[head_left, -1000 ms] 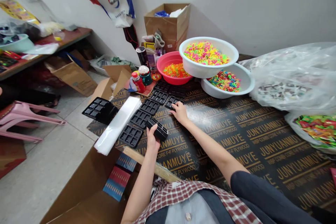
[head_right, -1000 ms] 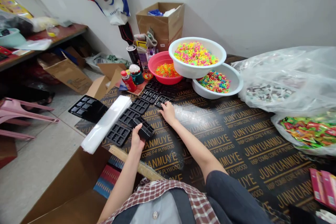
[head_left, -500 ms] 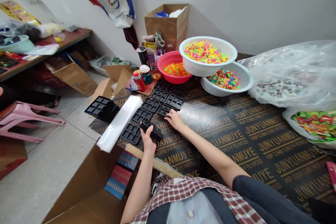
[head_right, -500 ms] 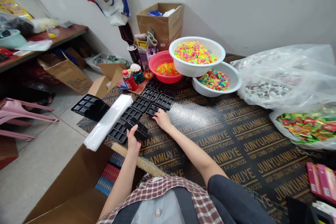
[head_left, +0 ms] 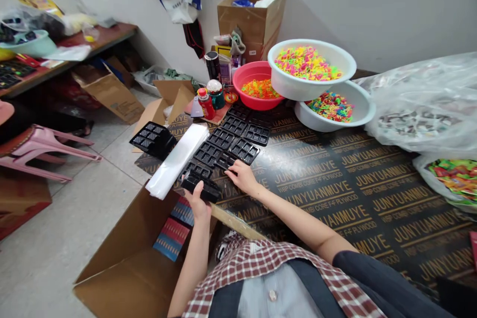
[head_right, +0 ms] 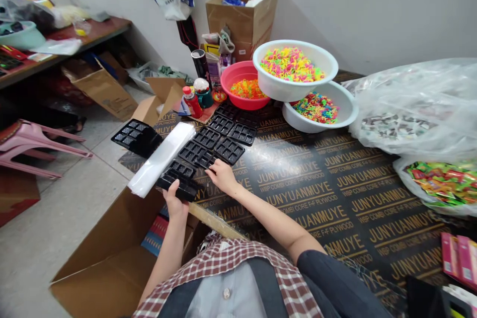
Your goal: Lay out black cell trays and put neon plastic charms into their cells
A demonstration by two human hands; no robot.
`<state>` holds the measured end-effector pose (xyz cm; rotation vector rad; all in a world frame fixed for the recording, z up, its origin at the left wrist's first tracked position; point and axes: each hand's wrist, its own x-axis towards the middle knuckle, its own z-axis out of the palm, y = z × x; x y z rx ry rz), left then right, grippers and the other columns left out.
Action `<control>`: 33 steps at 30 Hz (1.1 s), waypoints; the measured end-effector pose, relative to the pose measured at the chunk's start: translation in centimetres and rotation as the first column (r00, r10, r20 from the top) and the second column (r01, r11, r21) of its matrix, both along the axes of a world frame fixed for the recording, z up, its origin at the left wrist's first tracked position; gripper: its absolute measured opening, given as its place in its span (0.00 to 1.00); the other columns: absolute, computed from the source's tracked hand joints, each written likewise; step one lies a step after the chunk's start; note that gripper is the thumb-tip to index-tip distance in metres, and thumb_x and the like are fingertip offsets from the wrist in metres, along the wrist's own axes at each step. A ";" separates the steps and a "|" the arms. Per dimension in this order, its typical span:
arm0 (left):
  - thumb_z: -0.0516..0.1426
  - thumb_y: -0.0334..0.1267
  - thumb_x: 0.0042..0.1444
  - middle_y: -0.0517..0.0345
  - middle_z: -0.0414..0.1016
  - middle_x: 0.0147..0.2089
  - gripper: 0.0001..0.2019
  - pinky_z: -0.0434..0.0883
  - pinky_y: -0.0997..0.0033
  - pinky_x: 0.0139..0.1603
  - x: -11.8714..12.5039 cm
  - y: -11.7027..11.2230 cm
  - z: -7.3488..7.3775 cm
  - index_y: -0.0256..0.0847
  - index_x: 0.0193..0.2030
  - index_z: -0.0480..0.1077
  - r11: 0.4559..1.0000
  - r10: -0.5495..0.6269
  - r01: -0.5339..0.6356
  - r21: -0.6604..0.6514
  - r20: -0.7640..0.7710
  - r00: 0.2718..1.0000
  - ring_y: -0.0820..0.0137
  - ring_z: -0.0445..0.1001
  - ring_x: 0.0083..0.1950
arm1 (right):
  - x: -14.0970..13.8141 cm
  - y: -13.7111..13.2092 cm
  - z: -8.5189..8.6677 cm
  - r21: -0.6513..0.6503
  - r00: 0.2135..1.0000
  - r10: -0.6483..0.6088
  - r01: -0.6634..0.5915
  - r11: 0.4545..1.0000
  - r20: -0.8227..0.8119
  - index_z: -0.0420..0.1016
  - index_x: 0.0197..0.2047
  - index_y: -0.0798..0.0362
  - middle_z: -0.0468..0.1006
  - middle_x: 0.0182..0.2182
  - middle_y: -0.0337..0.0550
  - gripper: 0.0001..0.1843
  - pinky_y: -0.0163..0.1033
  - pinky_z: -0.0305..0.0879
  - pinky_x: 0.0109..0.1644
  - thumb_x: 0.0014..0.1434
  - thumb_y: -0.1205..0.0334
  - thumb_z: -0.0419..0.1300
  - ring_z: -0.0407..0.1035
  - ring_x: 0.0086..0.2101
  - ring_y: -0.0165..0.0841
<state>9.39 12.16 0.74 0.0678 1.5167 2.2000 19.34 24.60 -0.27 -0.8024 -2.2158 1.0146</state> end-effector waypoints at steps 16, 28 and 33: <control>0.63 0.43 0.43 0.58 0.76 0.48 0.25 0.72 0.60 0.52 -0.9 -4.1 1.3 0.50 0.51 0.71 0.996 0.085 -0.084 -0.027 0.023 0.996 0.62 0.75 0.50 | 0.6 -5.4 2.5 -0.203 0.983 0.045 -0.081 0.976 -0.177 0.80 0.33 0.53 0.71 0.25 0.40 0.12 0.35 0.63 0.35 0.62 0.56 0.59 0.65 0.28 0.29; 0.66 0.36 0.37 0.58 0.65 0.64 0.41 0.60 0.53 0.66 -0.8 -4.8 4.2 0.53 0.63 0.62 0.985 0.160 -0.168 -0.032 -0.175 0.971 0.57 0.62 0.65 | -0.1 -6.6 0.7 -0.014 0.973 0.224 -0.224 0.975 0.050 0.78 0.46 0.54 0.71 0.31 0.40 0.19 0.34 0.64 0.37 0.57 0.50 0.65 0.66 0.32 0.30; 0.68 0.39 0.38 0.56 0.65 0.65 0.41 0.62 0.61 0.64 3.8 -0.8 3.6 0.54 0.62 0.64 0.978 -0.208 0.208 0.010 -0.034 0.978 0.58 0.63 0.66 | 3.2 -6.0 4.5 -0.176 0.955 0.183 -0.227 0.958 -0.233 0.81 0.40 0.52 0.68 0.26 0.38 0.16 0.33 0.63 0.34 0.60 0.48 0.61 0.65 0.29 0.28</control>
